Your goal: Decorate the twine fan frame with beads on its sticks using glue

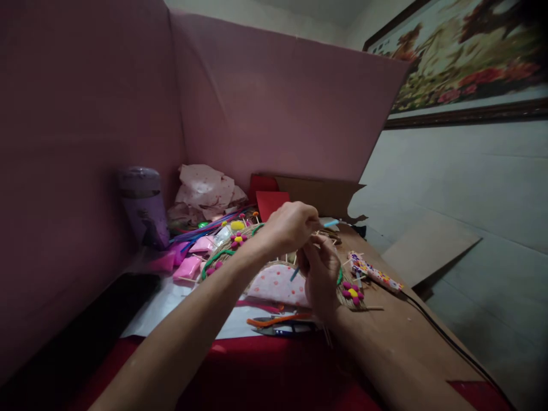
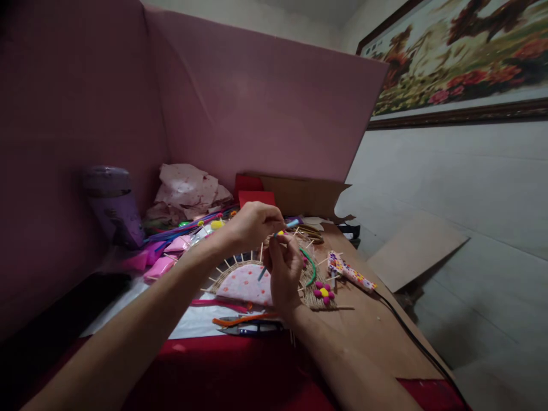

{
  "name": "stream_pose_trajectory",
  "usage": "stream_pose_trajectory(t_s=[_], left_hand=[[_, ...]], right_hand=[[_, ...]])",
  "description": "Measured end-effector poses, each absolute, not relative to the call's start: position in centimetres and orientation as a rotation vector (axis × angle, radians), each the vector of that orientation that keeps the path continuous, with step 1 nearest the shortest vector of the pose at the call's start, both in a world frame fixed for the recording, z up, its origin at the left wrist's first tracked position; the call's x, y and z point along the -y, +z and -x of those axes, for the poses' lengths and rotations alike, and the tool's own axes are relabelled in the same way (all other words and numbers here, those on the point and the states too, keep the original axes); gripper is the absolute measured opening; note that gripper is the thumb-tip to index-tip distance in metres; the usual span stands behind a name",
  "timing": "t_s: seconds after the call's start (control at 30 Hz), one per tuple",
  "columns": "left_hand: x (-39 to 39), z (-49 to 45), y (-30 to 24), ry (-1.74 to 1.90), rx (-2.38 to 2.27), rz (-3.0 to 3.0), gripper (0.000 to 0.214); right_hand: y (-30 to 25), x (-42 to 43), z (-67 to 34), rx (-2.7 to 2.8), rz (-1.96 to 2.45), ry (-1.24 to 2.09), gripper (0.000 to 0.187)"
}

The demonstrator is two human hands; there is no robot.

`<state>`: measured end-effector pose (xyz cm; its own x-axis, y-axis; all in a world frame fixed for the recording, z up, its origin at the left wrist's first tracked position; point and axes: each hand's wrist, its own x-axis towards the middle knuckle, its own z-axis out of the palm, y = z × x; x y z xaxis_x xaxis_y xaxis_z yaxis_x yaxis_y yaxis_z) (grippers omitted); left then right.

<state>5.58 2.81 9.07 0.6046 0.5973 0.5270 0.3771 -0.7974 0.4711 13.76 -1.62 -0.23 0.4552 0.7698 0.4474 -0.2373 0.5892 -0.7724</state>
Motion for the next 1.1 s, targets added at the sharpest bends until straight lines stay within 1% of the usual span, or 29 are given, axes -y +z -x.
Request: stream_pose_trajectory(t_s=[0.1, 0.2, 0.4, 0.57, 0.77, 0.87, 0.97, 1.1], left_hand=[[-2.7, -6.9, 7.9, 1.161, -0.869, -2.544, 0.019], [-3.1, -7.1, 7.5, 1.263, -0.843, -2.479, 0.02], [-3.9, -7.1, 7.1, 1.049, -0.652, -2.298, 0.02], [-3.5, -6.9, 7.3, 1.105, -0.624, -2.297, 0.016], [-3.2, -6.7, 7.7, 1.131, -0.634, -2.319, 0.016], [-3.3, -6.5, 8.0, 1.083, -0.663, -2.263, 0.014], [-3.6, -6.3, 8.1, 0.996, -0.682, -2.211, 0.012], [-4.1, -6.2, 7.9, 0.903, -0.682, -2.096, 0.011]], right_hand=[[-0.3, 1.4, -14.0, 0.888, 0.705, 0.639, 0.014], [-0.6, 1.2, -14.1, 0.929, 0.716, 0.606, 0.012], [-1.1, 1.2, -14.1, 1.003, 0.74, 0.582, 0.013], [-1.2, 1.5, -13.9, 0.995, 0.756, 0.599, 0.014], [-0.9, 1.7, -13.9, 1.12, 0.828, 0.475, 0.019], [-0.8, 1.6, -14.0, 1.153, 0.835, 0.449, 0.018], [-0.9, 1.2, -14.1, 1.136, 0.843, 0.487, 0.019], [-1.0, 0.8, -14.4, 1.113, 0.837, 0.572, 0.025]])
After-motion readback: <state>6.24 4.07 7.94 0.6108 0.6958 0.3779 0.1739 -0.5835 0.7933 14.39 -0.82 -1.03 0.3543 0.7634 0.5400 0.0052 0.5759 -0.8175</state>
